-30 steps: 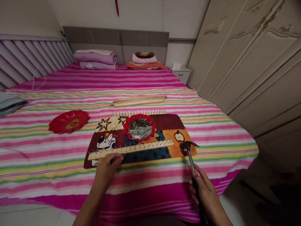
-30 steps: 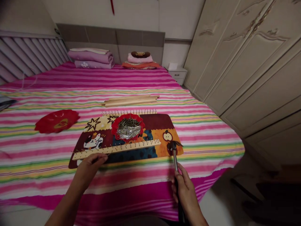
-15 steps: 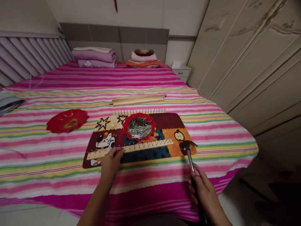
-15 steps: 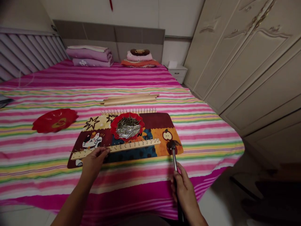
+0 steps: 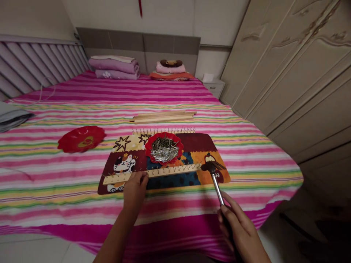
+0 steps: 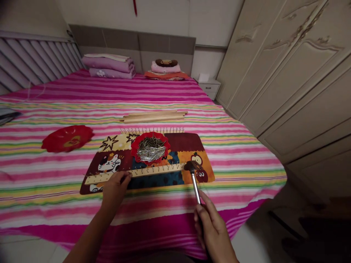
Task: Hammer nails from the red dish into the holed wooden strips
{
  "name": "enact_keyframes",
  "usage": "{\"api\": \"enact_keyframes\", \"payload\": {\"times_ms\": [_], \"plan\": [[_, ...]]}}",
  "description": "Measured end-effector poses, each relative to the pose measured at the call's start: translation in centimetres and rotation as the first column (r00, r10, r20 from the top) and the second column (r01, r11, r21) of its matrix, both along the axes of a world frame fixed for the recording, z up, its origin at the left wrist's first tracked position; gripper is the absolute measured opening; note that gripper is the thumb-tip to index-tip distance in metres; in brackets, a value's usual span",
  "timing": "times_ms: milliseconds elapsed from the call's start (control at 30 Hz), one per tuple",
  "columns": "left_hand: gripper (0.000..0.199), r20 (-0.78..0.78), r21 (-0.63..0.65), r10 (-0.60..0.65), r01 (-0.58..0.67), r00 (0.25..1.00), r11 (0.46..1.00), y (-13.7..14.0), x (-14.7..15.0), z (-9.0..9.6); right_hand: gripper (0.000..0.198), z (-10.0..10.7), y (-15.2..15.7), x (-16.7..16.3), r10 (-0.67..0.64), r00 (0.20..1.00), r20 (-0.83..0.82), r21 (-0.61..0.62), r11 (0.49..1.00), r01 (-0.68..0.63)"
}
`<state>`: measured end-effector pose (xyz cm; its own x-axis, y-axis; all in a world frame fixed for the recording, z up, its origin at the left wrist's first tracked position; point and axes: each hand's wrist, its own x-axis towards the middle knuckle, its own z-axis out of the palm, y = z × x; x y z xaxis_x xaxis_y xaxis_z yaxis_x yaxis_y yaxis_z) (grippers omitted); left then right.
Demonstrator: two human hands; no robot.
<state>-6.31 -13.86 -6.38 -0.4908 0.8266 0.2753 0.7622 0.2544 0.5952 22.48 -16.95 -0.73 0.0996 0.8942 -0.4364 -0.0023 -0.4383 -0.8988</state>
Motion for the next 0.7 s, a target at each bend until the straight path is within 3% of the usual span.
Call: {"api": "enact_keyframes", "payload": {"times_ms": [133,333,533,633,700], "plan": [[0.017,-0.074,0.023,0.001,0.000,0.997,1.000,0.0,0.4,-0.2,0.056,2.5,-0.4,-2.6,0.265,0.956,-0.124,0.011,0.964,-0.265],[0.015,-0.060,0.085,-0.035,0.040,0.998,0.996,-0.2,0.2,-1.0,0.044,3.0,0.8,-7.3,0.611,0.782,-0.122,0.007,0.788,-0.615],[0.015,-0.009,0.054,-0.041,0.041,0.999,0.998,-0.4,0.3,-1.0,0.040,2.4,1.6,-9.2,0.643,0.758,0.106,0.192,0.735,-0.650],[0.013,-0.013,0.015,-0.020,0.020,1.000,1.000,-0.4,0.3,-0.9,0.037,2.2,1.8,-9.5,0.685,0.699,0.207,0.210,0.667,-0.715],[0.012,-0.017,-0.010,-0.013,0.012,1.000,1.000,-0.3,0.3,-0.8,0.036,2.1,1.6,-9.4,0.704,0.685,0.184,0.199,0.656,-0.728]]}}
